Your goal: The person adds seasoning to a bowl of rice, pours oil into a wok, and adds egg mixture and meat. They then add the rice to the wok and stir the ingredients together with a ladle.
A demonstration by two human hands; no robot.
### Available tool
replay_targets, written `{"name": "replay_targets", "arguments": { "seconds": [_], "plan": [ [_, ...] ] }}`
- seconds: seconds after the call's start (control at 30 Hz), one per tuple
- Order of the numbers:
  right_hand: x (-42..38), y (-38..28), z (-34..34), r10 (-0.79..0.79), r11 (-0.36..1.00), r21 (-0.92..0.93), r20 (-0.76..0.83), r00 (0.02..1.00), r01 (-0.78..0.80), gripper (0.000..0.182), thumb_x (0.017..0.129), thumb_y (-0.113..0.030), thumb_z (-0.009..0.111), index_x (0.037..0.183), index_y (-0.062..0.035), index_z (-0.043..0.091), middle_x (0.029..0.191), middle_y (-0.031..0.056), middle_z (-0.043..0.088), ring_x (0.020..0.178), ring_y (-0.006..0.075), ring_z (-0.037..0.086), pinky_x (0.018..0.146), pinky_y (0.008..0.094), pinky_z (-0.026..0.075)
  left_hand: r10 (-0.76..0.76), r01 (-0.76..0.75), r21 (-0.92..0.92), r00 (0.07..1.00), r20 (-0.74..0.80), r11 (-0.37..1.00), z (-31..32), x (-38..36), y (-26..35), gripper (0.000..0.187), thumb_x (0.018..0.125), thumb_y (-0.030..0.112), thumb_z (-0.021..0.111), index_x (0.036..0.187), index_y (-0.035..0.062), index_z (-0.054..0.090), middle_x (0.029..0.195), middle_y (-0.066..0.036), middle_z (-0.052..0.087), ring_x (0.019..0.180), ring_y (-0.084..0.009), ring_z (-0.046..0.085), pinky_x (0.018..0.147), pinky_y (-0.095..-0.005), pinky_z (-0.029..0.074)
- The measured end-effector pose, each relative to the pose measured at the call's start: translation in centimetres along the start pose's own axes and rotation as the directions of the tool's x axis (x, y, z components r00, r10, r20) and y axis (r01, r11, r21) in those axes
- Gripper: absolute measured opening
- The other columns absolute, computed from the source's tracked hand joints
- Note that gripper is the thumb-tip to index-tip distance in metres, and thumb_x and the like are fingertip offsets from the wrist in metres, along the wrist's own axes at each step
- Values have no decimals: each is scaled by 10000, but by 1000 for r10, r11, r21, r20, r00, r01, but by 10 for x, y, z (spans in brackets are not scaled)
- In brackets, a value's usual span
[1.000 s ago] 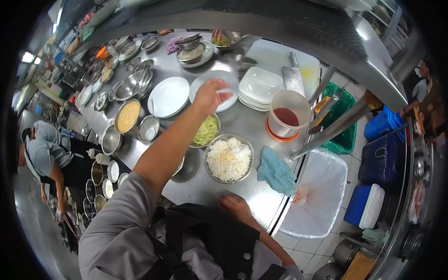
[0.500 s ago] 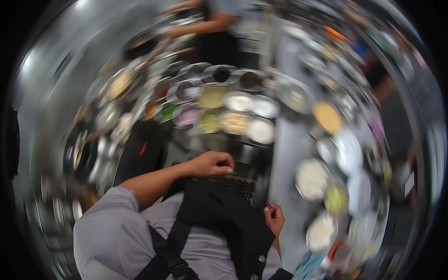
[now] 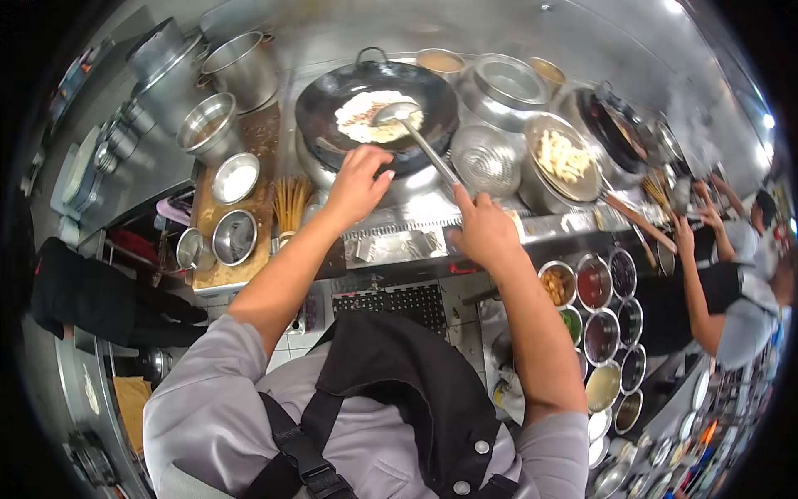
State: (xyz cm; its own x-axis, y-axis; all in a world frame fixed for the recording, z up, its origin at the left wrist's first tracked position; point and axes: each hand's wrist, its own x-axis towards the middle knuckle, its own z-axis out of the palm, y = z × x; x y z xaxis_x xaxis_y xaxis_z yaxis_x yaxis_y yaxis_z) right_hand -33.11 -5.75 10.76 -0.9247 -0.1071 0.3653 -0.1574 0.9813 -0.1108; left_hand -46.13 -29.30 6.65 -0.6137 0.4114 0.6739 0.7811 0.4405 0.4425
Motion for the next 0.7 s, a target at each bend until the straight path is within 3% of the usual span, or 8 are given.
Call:
{"name": "replay_targets", "arguments": {
  "seconds": [0.07, 0.1, 0.17, 0.23, 0.37, 0.47, 0.63, 0.7],
  "plan": [
    [56, 27, 53, 242, 962, 1, 452, 859, -272, 653, 866, -172, 693, 1462, -98, 438, 1016, 278, 667, 916, 462, 658, 875, 487, 537, -64, 56, 130, 996, 59, 990, 22, 13, -34, 291, 887, 216, 685, 1132, 59, 665, 1104, -128, 606, 1044, -340, 556, 929, -451, 460],
    [75, 27, 64, 229, 966, 6, 454, 861, -260, 653, 866, -172, 693, 1462, -98, 438, 1016, 278, 667, 916, 462, 658, 875, 487, 537, -136, 111, 177, 981, 140, 978, 32, 17, -47, 292, 900, 246, 677, 1137, 74, 667, 1093, -140, 607, 1035, -334, 562, 937, -459, 456],
    [104, 31, 80, 178, 834, 390, 480, 859, -391, 676, 885, -129, 634, 1508, -94, 375, 954, 260, 668, 786, 379, 675, 746, 464, 567, -117, 100, 186, 990, 82, 977, 42, 19, -61, 249, 921, 289, 652, 1058, 83, 680, 999, -117, 631, 976, -330, 580, 897, -461, 461],
    [122, -2, 75, 245, 469, 592, 627, 740, -656, 654, 883, -68, 596, 1503, -63, 387, 832, 129, 620, 608, 177, 581, 525, 348, 527, -205, 174, 175, 963, 177, 969, 41, 28, -63, 234, 945, 312, 613, 948, 86, 671, 890, -100, 640, 910, -329, 598, 838, -470, 459],
    [99, 32, 52, 31, 442, 608, 725, 688, -660, 642, 892, -49, 593, 1506, -101, 413, 724, 46, 568, 537, 142, 536, 467, 310, 450, -169, 143, 190, 977, 127, 971, 49, 31, -70, 242, 957, 282, 571, 842, 82, 644, 806, -98, 643, 824, -328, 623, 757, -467, 461],
    [87, 76, 31, 32, 315, 552, 807, 590, -772, 630, 892, -58, 598, 1498, -113, 435, 703, 37, 556, 526, 123, 521, 465, 296, 427, -204, 174, 224, 972, 118, 959, 52, 36, -65, 207, 936, 234, 572, 825, 74, 645, 794, -97, 651, 799, -326, 634, 756, -462, 472],
    [129, 96, 93, 100, 549, 657, 562, 821, -517, 606, 911, -25, 585, 1492, -71, 417, 694, 11, 524, 507, 113, 503, 450, 270, 424, -169, 168, 229, 985, -14, 959, 68, 34, -62, 243, 910, 234, 604, 738, 67, 638, 717, -103, 630, 732, -337, 628, 708, -466, 476],
    [134, 103, 80, 34, 523, 654, 625, 780, -547, 624, 895, -18, 589, 1494, -82, 423, 710, 23, 551, 512, 123, 523, 451, 282, 429, -187, 181, 231, 982, 0, 956, 63, 38, -50, 294, 904, 248, 625, 683, 56, 602, 688, -128, 616, 702, -360, 615, 681, -478, 473]
  ]
}}
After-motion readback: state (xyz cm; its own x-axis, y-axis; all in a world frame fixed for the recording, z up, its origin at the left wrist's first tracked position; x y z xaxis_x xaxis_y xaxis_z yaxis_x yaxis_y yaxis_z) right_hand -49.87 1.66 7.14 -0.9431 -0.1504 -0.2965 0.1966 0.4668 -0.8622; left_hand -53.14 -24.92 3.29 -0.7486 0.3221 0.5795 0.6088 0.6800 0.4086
